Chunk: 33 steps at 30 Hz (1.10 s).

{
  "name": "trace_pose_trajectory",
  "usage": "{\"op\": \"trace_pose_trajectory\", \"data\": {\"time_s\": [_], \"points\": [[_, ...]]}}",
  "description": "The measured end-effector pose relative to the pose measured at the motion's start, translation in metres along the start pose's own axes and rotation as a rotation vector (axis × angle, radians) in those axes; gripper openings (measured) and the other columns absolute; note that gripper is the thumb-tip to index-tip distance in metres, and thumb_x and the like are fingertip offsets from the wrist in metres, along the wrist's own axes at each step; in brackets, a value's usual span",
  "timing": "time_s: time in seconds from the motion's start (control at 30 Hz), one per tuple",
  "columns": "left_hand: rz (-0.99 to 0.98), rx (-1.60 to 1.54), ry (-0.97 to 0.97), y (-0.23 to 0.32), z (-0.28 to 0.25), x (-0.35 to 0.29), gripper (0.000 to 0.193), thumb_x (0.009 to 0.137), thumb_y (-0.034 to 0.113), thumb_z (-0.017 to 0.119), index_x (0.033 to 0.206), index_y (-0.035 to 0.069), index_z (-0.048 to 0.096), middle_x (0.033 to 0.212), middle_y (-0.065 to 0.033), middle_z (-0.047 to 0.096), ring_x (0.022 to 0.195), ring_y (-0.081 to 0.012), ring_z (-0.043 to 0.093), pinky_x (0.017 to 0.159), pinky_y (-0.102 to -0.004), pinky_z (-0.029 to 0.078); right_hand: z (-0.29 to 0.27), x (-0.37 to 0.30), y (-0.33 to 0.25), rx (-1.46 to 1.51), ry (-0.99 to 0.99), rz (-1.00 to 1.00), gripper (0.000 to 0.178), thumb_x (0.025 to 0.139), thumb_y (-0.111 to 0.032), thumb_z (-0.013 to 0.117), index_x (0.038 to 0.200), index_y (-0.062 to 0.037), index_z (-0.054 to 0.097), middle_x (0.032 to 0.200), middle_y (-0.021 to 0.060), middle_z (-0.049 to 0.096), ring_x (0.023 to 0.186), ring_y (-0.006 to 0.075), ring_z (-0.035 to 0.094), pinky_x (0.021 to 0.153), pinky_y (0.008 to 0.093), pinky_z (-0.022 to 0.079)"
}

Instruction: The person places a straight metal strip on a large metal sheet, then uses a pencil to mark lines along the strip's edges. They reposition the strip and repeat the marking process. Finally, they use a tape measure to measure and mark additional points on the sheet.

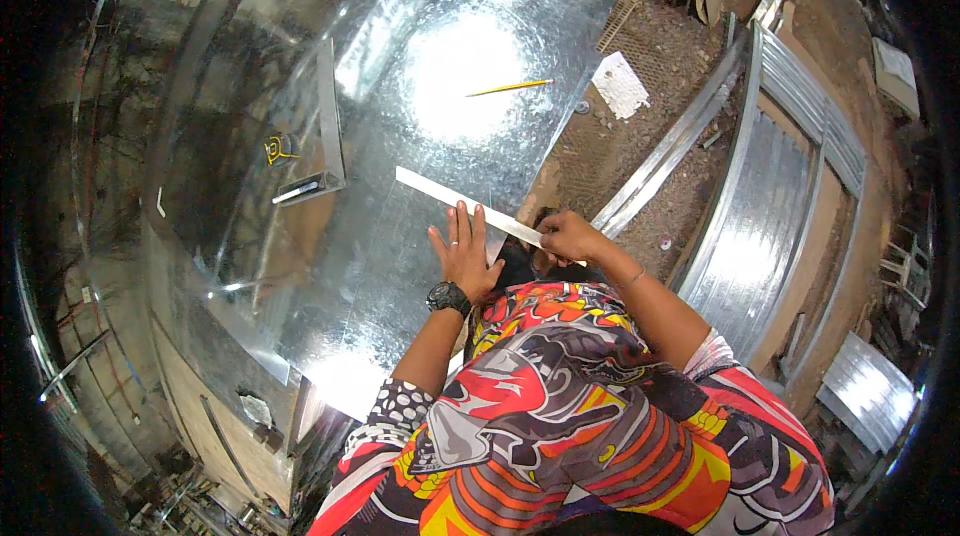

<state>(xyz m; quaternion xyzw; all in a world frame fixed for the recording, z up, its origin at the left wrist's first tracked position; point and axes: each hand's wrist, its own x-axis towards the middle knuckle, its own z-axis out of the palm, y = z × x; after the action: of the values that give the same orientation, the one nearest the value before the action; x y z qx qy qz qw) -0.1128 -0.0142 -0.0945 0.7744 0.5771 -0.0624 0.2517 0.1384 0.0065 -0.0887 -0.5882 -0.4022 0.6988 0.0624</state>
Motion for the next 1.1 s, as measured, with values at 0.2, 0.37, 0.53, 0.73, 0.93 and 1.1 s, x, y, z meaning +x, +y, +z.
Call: {"op": "trace_pose_trajectory", "data": {"time_s": [0.2, 0.37, 0.53, 0.73, 0.93, 1.1], "points": [[0.009, -0.062, 0.002, 0.007, -0.006, -0.001, 0.111, 0.082, 0.048, 0.08, 0.167, 0.014, 0.017, 0.172, -0.0263, 0.009, 0.16, -0.0442, 0.006, 0.119, -0.0742, -0.004, 0.001, 0.019, 0.029, -0.012, 0.014, -0.053, 0.026, 0.095, -0.02, 0.068, 0.109, 0.002, 0.073, 0.077, 0.0107, 0.072, 0.058, 0.0182, 0.067, 0.052, 0.0324, 0.055], [-0.051, -0.146, 0.208, -0.01, 0.014, 0.025, 0.092, 0.093, 0.063, 0.063, 0.164, 0.013, 0.03, 0.169, -0.0289, 0.017, 0.159, -0.0478, 0.007, 0.12, -0.0721, -0.003, 0.001, 0.051, 0.045, -0.18, 0.062, -0.081, 0.039, 0.093, -0.039, 0.078, 0.1, 0.0, 0.076, 0.076, 0.0088, 0.072, 0.059, 0.0191, 0.068, 0.054, 0.0337, 0.055], [-0.184, -0.202, 0.222, -0.011, 0.0, 0.061, 0.097, 0.097, 0.061, 0.058, 0.166, 0.008, 0.018, 0.172, -0.0272, 0.007, 0.16, -0.0448, 0.001, 0.118, -0.0731, -0.007, 0.005, 0.051, 0.046, 0.035, 0.053, -0.012, 0.038, 0.093, -0.038, 0.079, 0.093, -0.0002, 0.075, 0.069, 0.0056, 0.068, 0.057, 0.0157, 0.064, 0.05, 0.033, 0.052], [-0.214, -0.181, 0.149, -0.016, 0.002, 0.062, 0.107, 0.096, 0.067, 0.056, 0.167, 0.006, 0.004, 0.174, -0.0234, -0.001, 0.161, -0.0392, -0.005, 0.118, -0.0728, -0.01, 0.006, 0.042, 0.051, 0.143, 0.007, -0.04, 0.035, 0.093, -0.034, 0.08, 0.095, 0.001, 0.075, 0.07, 0.0074, 0.068, 0.055, 0.0156, 0.063, 0.048, 0.0323, 0.051], [-0.234, -0.151, 0.156, -0.022, 0.011, 0.061, 0.108, 0.097, 0.07, 0.054, 0.168, 0.006, 0.002, 0.174, -0.0215, -0.002, 0.161, -0.0384, -0.005, 0.119, -0.0718, -0.01, 0.008, 0.024, 0.028, 0.037, 0.041, -0.006, 0.034, 0.093, -0.031, 0.081, 0.096, 0.002, 0.076, 0.072, 0.0086, 0.07, 0.055, 0.0165, 0.065, 0.048, 0.0326, 0.052], [-0.213, -0.127, 0.17, -0.025, 0.014, 0.062, 0.107, 0.097, 0.069, 0.054, 0.168, 0.007, 0.002, 0.174, -0.0209, -0.002, 0.161, -0.0381, -0.005, 0.12, -0.0715, -0.009, 0.007, 0.035, 0.037, 0.02, 0.034, 0.0, 0.031, 0.093, -0.029, 0.081, 0.094, 0.0022, 0.076, 0.073, 0.0092, 0.071, 0.057, 0.0174, 0.067, 0.048, 0.0331, 0.053]]}}
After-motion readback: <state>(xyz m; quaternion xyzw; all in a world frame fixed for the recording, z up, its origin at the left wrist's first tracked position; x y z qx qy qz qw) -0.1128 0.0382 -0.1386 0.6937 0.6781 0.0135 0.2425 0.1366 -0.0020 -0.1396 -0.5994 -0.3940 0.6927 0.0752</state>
